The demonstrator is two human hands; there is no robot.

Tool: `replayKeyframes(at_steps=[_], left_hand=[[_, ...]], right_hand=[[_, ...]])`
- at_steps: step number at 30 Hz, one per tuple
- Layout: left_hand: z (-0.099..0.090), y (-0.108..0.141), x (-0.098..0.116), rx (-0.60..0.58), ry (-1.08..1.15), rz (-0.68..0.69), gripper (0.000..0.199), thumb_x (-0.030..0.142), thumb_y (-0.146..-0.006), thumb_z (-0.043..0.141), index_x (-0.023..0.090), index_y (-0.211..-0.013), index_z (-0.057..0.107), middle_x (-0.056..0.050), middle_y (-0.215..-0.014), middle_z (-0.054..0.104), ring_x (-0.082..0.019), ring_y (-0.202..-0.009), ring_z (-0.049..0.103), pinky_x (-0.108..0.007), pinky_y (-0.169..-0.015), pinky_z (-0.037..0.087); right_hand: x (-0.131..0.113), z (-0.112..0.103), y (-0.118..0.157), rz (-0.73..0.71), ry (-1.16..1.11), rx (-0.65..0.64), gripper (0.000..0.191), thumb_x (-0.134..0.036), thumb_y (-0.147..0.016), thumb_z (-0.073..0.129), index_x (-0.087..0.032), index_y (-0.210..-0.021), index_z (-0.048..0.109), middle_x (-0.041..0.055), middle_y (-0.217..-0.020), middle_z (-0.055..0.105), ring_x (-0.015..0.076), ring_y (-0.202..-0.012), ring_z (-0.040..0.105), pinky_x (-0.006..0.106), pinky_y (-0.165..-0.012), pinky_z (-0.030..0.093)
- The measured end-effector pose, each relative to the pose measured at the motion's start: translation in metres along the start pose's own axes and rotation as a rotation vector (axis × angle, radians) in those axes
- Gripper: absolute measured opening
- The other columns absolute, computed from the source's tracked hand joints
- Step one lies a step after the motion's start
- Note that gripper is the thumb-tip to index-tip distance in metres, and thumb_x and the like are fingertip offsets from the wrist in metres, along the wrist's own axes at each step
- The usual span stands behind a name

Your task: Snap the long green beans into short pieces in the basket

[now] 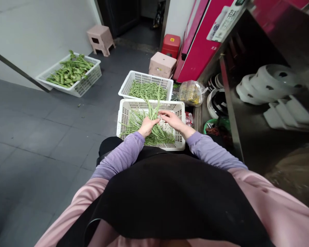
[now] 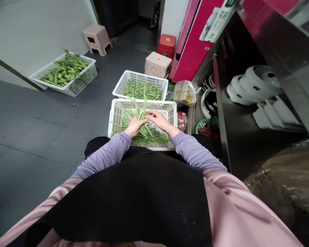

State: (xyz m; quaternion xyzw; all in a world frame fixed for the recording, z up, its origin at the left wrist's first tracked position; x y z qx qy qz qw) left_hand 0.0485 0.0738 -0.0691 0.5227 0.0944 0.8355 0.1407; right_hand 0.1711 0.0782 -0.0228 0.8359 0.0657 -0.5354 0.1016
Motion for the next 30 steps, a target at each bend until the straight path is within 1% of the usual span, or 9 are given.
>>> replayKeyframes(at_steps=[4, 6, 11, 14, 17, 20, 23, 27, 30], left_hand=[[-0.003, 0.005, 0.000, 0.022, -0.006, -0.026, 0.033, 0.009, -0.057, 0.082, 0.011, -0.086, 0.067, 0.001, -0.066, 0.067, -0.014, -0.064, 0.066, -0.026, -0.066, 0.055], [-0.015, 0.005, 0.006, 0.105, 0.042, -0.028, 0.026, 0.007, -0.060, 0.078, 0.011, -0.083, 0.065, 0.000, -0.067, 0.067, -0.014, -0.065, 0.067, -0.025, -0.065, 0.056], [-0.044, 0.003, 0.023, 0.302, 0.129, -0.039, 0.016, 0.002, -0.070, 0.066, 0.013, -0.080, 0.059, -0.002, -0.073, 0.067, -0.010, -0.060, 0.065, -0.021, -0.058, 0.053], [-0.042, 0.001, 0.026, 0.275, 0.145, -0.049, 0.016, 0.012, -0.077, 0.071, 0.015, -0.081, 0.057, 0.004, -0.060, 0.059, -0.007, -0.048, 0.056, -0.022, -0.053, 0.049], [-0.032, 0.007, 0.023, 0.162, 0.187, -0.095, 0.020, 0.027, -0.081, 0.075, 0.015, -0.080, 0.059, 0.006, -0.051, 0.050, -0.007, -0.043, 0.047, -0.023, -0.052, 0.046], [-0.031, 0.018, 0.018, 0.105, 0.184, -0.117, 0.025, 0.033, -0.078, 0.078, 0.015, -0.077, 0.061, 0.004, -0.051, 0.051, -0.009, -0.045, 0.048, -0.026, -0.053, 0.046], [-0.043, 0.020, 0.018, 0.127, 0.133, -0.053, 0.029, 0.029, -0.073, 0.080, 0.015, -0.067, 0.056, 0.001, -0.052, 0.052, -0.010, -0.046, 0.047, -0.029, -0.052, 0.044], [-0.072, 0.022, 0.026, 0.332, 0.116, 0.091, 0.023, 0.026, -0.075, 0.075, 0.017, -0.068, 0.056, 0.001, -0.055, 0.051, -0.010, -0.044, 0.045, -0.030, -0.050, 0.041], [-0.077, 0.030, 0.030, 0.392, 0.097, 0.144, 0.019, 0.026, -0.076, 0.073, 0.019, -0.070, 0.057, 0.000, -0.057, 0.052, -0.011, -0.045, 0.044, -0.031, -0.051, 0.041]], right_hand=[[-0.016, -0.003, -0.009, -0.044, 0.091, 0.188, 0.018, -0.029, -0.084, 0.060, -0.017, -0.072, 0.065, 0.0039, -0.077, 0.064, 0.0192, -0.081, 0.059, 0.031, -0.080, 0.046], [-0.010, -0.009, -0.005, 0.005, 0.102, 0.303, 0.020, -0.031, -0.086, 0.059, -0.018, -0.071, 0.061, 0.0037, -0.076, 0.064, 0.0194, -0.080, 0.059, 0.032, -0.080, 0.045], [-0.004, -0.028, -0.002, 0.085, -0.128, 0.315, 0.022, -0.039, -0.095, 0.052, -0.021, -0.082, 0.051, 0.0024, -0.077, 0.065, 0.0142, -0.071, 0.059, 0.026, -0.073, 0.047], [-0.008, -0.028, -0.004, 0.124, -0.218, 0.158, 0.028, -0.046, -0.093, 0.058, -0.022, -0.080, 0.050, -0.0016, -0.063, 0.057, 0.0114, -0.056, 0.050, 0.022, -0.057, 0.041], [-0.008, 0.010, 0.010, 0.183, -0.295, -0.194, 0.037, -0.053, -0.085, 0.066, -0.021, -0.074, 0.051, -0.0044, -0.053, 0.047, 0.0103, -0.046, 0.040, 0.023, -0.048, 0.034], [0.001, 0.050, 0.038, 0.263, -0.367, -0.369, 0.043, -0.060, -0.074, 0.072, -0.021, -0.076, 0.053, -0.0071, -0.051, 0.040, 0.0097, -0.044, 0.035, 0.022, -0.042, 0.028], [0.024, 0.070, 0.057, 0.342, -0.378, -0.367, 0.046, -0.064, -0.068, 0.071, -0.022, -0.076, 0.053, -0.0062, -0.053, 0.041, 0.0105, -0.043, 0.036, 0.023, -0.041, 0.029], [0.063, 0.064, 0.061, 0.356, -0.155, -0.246, 0.040, -0.060, -0.063, 0.070, -0.025, -0.062, 0.050, 0.0017, -0.058, 0.055, 0.0136, -0.042, 0.043, 0.030, -0.042, 0.037], [0.085, 0.062, 0.063, 0.398, -0.103, -0.190, 0.035, -0.056, -0.061, 0.068, -0.028, -0.056, 0.047, 0.0030, -0.054, 0.054, 0.0171, -0.039, 0.045, 0.034, -0.041, 0.041]])
Point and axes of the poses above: each hand's wrist, its own y-axis away from the middle knuckle, its own z-axis out of the palm, x = y × z, the point moved 8 cm from there along -y, towards the middle knuckle
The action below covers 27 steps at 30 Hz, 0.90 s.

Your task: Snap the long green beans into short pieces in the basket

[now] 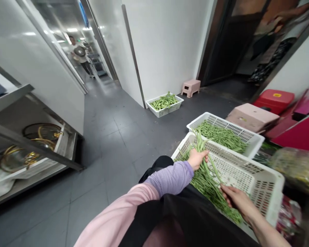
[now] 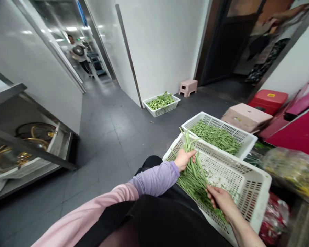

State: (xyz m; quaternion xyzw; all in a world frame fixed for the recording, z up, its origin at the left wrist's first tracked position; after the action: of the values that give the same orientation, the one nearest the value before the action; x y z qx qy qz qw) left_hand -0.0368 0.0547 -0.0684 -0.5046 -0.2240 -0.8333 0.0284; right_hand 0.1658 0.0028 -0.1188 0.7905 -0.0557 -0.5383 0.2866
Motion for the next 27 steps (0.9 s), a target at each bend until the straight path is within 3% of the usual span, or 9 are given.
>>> replayKeyframes(at_steps=[4, 10, 12, 16, 18, 20, 22, 24, 27], left_hand=[[0.003, 0.009, 0.007, -0.002, -0.068, 0.089, 0.016, 0.026, -0.073, 0.077, 0.018, -0.076, 0.062, -0.001, -0.059, 0.055, -0.011, -0.046, 0.046, -0.032, -0.054, 0.044], [-0.017, -0.001, 0.006, 0.156, -0.019, -0.021, 0.016, 0.016, -0.080, 0.068, 0.017, -0.070, 0.055, 0.003, -0.050, 0.049, -0.009, -0.040, 0.043, -0.026, -0.044, 0.038], [-0.020, -0.002, -0.001, 0.160, 0.031, -0.121, 0.018, 0.012, -0.083, 0.064, 0.016, -0.069, 0.053, 0.005, -0.048, 0.047, -0.009, -0.038, 0.042, -0.025, -0.043, 0.038], [-0.001, 0.007, -0.020, -0.022, 0.047, -0.263, 0.020, 0.012, -0.083, 0.065, 0.015, -0.069, 0.052, 0.004, -0.048, 0.049, -0.009, -0.039, 0.043, -0.026, -0.045, 0.043], [0.008, 0.014, -0.030, -0.096, 0.025, -0.300, 0.020, 0.016, -0.082, 0.070, 0.014, -0.070, 0.054, 0.003, -0.050, 0.051, -0.009, -0.039, 0.044, -0.026, -0.046, 0.043], [0.015, 0.019, -0.036, -0.145, -0.004, -0.317, 0.021, 0.018, -0.079, 0.075, 0.014, -0.072, 0.055, 0.003, -0.051, 0.052, -0.009, -0.041, 0.045, -0.026, -0.047, 0.043], [0.018, 0.021, -0.035, -0.155, -0.035, -0.315, 0.021, 0.019, -0.078, 0.077, 0.013, -0.073, 0.057, 0.003, -0.051, 0.052, -0.008, -0.042, 0.045, -0.025, -0.048, 0.042], [0.016, 0.020, -0.028, -0.126, -0.065, -0.293, 0.022, 0.021, -0.077, 0.078, 0.012, -0.073, 0.058, 0.004, -0.051, 0.051, -0.008, -0.043, 0.044, -0.024, -0.048, 0.041], [0.012, 0.008, -0.005, -0.064, -0.095, -0.106, 0.023, 0.026, -0.077, 0.081, 0.011, -0.081, 0.064, 0.001, -0.060, 0.059, -0.009, -0.053, 0.054, -0.025, -0.059, 0.049]], right_hand=[[0.010, 0.006, -0.003, 0.014, 0.058, -0.004, 0.032, -0.060, -0.060, 0.064, -0.031, -0.054, 0.052, 0.0053, -0.051, 0.054, 0.0233, -0.039, 0.050, 0.040, -0.042, 0.046], [-0.011, 0.005, 0.005, -0.473, 0.441, 0.022, 0.022, -0.053, -0.072, 0.059, -0.035, -0.061, 0.063, 0.0107, -0.074, 0.072, 0.0343, -0.075, 0.069, 0.048, -0.081, 0.056], [-0.007, -0.003, 0.002, -0.504, 0.482, 0.024, 0.020, -0.050, -0.071, 0.061, -0.032, -0.071, 0.069, 0.0116, -0.087, 0.075, 0.0348, -0.088, 0.071, 0.047, -0.088, 0.055], [0.011, -0.031, -0.008, -0.216, 0.309, 0.119, 0.029, -0.047, -0.070, 0.064, -0.023, -0.085, 0.069, 0.0149, -0.094, 0.073, 0.0332, -0.096, 0.070, 0.045, -0.086, 0.056], [0.020, -0.023, -0.006, -0.001, 0.032, 0.005, 0.031, -0.048, -0.074, 0.066, -0.021, -0.090, 0.066, 0.0131, -0.089, 0.071, 0.0276, -0.087, 0.070, 0.040, -0.075, 0.057], [0.013, 0.005, 0.004, 0.136, -0.264, -0.222, 0.034, -0.053, -0.079, 0.067, -0.021, -0.087, 0.062, 0.0071, -0.074, 0.065, 0.0192, -0.064, 0.064, 0.030, -0.058, 0.053], [-0.007, 0.026, 0.016, 0.152, -0.453, -0.349, 0.039, -0.057, -0.080, 0.070, -0.020, -0.082, 0.057, -0.0029, -0.055, 0.048, 0.0098, -0.042, 0.042, 0.021, -0.041, 0.036], [-0.025, 0.035, 0.021, 0.128, -0.534, -0.360, 0.046, -0.059, -0.079, 0.073, -0.020, -0.075, 0.050, -0.0107, -0.047, 0.027, 0.0052, -0.037, 0.019, 0.017, -0.036, 0.018], [-0.041, 0.038, 0.024, 0.134, -0.580, -0.404, 0.053, -0.064, -0.080, 0.071, -0.021, -0.071, 0.042, -0.0126, -0.048, 0.020, 0.0042, -0.039, 0.011, 0.016, -0.036, 0.012]])
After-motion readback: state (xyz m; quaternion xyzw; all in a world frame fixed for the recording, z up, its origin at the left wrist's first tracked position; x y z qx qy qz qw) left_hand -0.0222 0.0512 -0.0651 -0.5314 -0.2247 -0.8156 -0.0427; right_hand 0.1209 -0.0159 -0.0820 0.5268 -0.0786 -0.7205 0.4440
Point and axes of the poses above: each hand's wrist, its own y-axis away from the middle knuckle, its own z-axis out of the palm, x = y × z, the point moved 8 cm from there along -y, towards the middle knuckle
